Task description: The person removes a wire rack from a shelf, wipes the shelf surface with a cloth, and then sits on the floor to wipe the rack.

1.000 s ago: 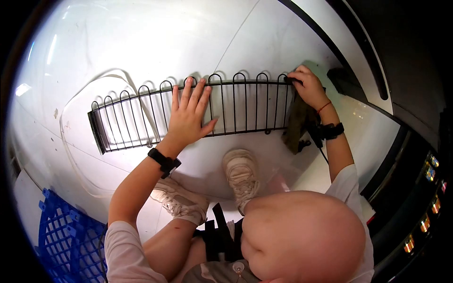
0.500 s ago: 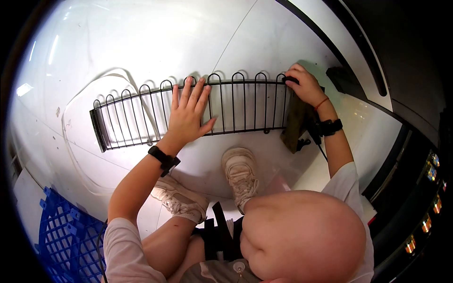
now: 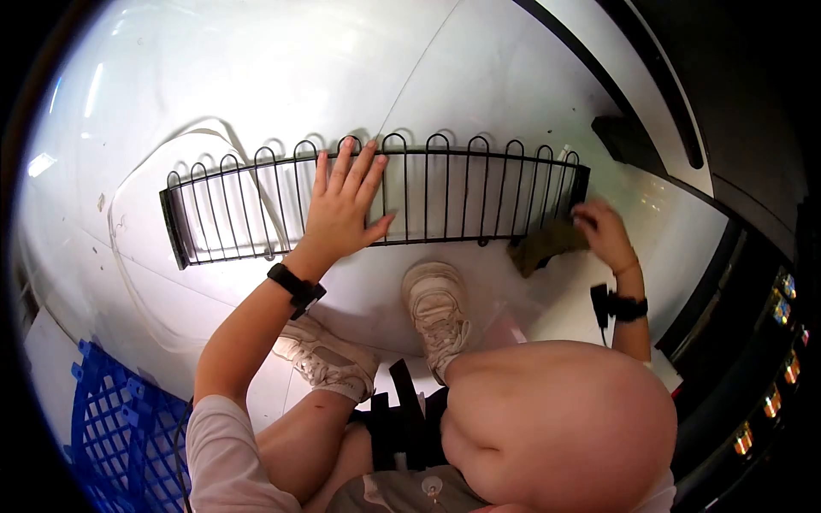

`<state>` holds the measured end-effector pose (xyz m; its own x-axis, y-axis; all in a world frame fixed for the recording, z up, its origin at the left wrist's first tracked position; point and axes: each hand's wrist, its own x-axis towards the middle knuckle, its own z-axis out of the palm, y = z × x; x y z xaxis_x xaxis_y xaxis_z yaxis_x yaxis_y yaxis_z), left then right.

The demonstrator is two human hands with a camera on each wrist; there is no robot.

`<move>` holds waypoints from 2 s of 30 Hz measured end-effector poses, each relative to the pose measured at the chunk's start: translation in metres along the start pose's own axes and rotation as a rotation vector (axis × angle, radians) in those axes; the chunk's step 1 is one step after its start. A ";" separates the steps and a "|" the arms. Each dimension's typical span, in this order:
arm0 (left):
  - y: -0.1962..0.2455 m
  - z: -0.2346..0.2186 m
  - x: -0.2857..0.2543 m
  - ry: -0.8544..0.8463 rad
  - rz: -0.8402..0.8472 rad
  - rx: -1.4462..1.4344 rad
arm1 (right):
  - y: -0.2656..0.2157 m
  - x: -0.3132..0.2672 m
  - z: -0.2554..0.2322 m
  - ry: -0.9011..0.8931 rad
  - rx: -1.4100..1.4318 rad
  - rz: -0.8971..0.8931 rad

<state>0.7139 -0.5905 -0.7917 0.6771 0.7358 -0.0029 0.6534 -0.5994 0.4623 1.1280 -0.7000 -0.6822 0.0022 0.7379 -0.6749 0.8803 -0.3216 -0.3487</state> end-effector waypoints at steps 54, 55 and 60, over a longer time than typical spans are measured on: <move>0.003 0.000 0.002 0.024 0.021 0.028 | -0.019 0.001 0.131 0.449 -0.145 0.094; 0.003 0.000 0.003 0.023 0.028 0.029 | -0.022 0.005 0.120 0.453 -0.142 0.098; 0.003 0.000 0.002 0.042 0.033 0.038 | -0.023 0.027 0.073 -0.077 -0.325 0.103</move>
<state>0.7172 -0.5911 -0.7903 0.6841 0.7277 0.0497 0.6439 -0.6345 0.4275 1.0736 -0.7155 -0.7400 0.0737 0.6603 -0.7474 0.9824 -0.1772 -0.0597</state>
